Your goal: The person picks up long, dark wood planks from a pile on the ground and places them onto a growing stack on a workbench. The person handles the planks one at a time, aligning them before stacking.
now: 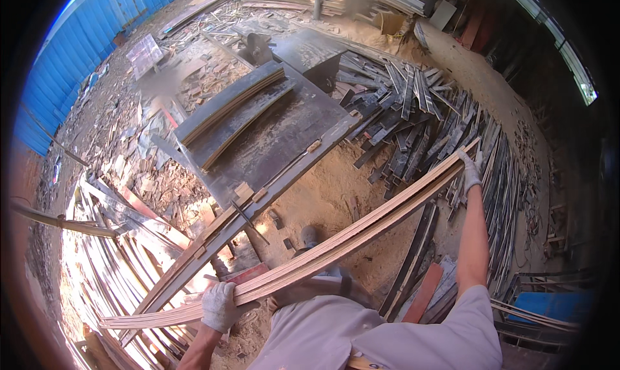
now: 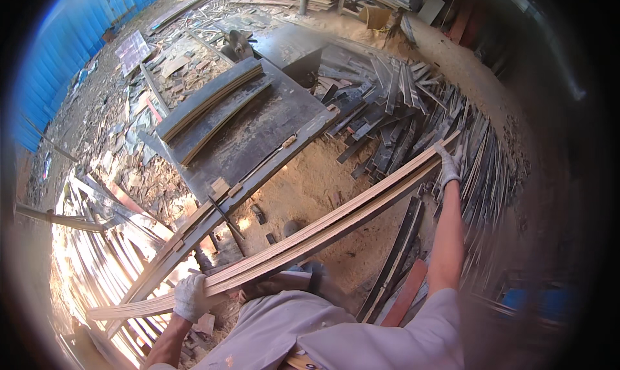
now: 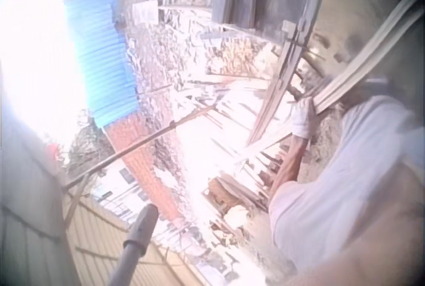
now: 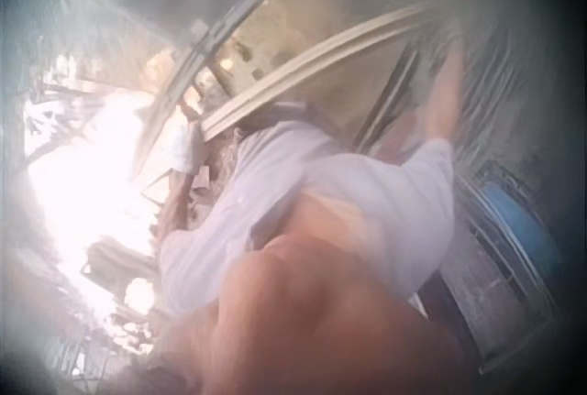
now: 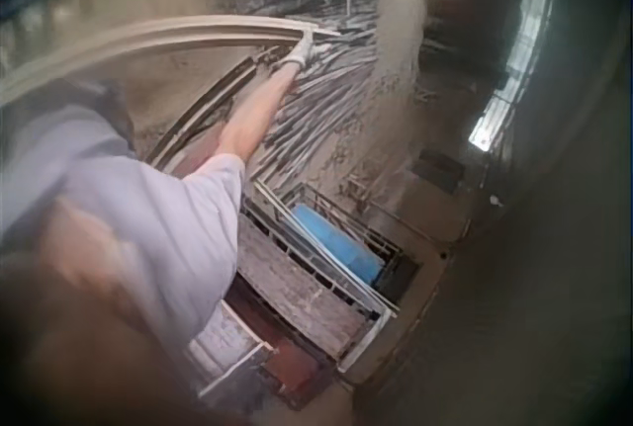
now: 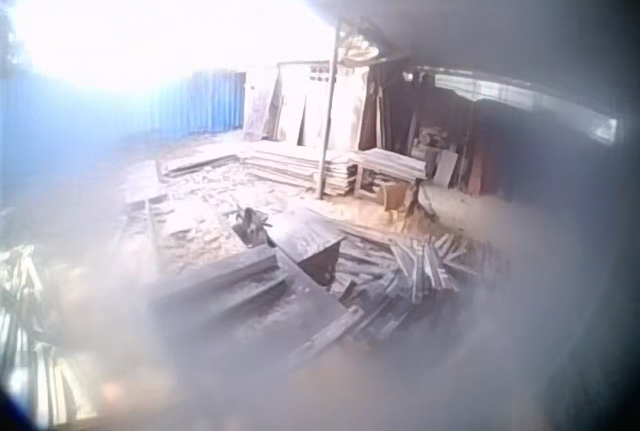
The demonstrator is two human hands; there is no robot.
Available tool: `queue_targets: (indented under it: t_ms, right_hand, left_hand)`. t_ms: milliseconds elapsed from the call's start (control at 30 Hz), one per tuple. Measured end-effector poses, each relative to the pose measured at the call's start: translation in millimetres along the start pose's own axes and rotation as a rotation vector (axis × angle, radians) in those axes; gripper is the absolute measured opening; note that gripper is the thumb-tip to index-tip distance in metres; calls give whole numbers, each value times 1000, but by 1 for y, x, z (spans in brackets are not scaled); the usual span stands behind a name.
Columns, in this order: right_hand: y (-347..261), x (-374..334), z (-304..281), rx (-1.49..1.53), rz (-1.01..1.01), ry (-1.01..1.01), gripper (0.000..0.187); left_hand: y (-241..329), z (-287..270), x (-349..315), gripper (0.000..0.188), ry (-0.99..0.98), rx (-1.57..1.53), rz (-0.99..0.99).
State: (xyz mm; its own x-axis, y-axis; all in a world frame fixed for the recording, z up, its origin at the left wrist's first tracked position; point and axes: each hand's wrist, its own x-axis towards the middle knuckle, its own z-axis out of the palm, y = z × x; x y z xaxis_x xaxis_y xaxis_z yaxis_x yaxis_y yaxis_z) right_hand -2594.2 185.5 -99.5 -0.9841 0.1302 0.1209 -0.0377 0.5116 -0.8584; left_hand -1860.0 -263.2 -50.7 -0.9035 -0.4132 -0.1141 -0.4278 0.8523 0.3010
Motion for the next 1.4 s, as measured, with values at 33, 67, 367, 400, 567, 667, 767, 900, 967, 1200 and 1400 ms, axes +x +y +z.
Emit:
queue_targets:
  t_ms: [33,67,367,400,567,667,767,900,967,1200,1400]
  right_hand:
    - [-8,16,24,16,24,-72,134]
    - [-18,36,41,30,52,-144,132]
    - [-54,444,25,-83,-338,29,118]
    - [-99,512,29,-268,-446,41,110]
    - [-57,595,185,165,-29,-513,69]
    - [-85,650,226,29,-269,-452,58]
    - [-46,614,348,-49,-179,-459,69]
    - [-54,619,426,-418,-284,-537,83]
    - [-87,680,393,-535,-362,-469,80]
    - [-87,473,504,-790,-77,-538,80]
    - [-105,293,568,-907,74,-737,102]
  left_hand:
    - [6,-3,17,72,14,-5,-22]
    - [13,-7,36,74,26,-9,-43]
    - [32,-26,258,69,46,-84,-9]
    - [20,-1,274,70,74,-164,-23]
    - [36,-35,393,78,-118,-73,-180]
    - [13,-14,464,81,-210,-211,-195]
    - [9,-21,489,84,-390,-193,-360]
    - [-17,3,518,82,-438,-280,-440]
    - [-44,33,550,81,-462,-381,-385]
    - [-72,50,513,69,-284,-275,-553]
    - [-8,88,546,137,-162,-63,-306]
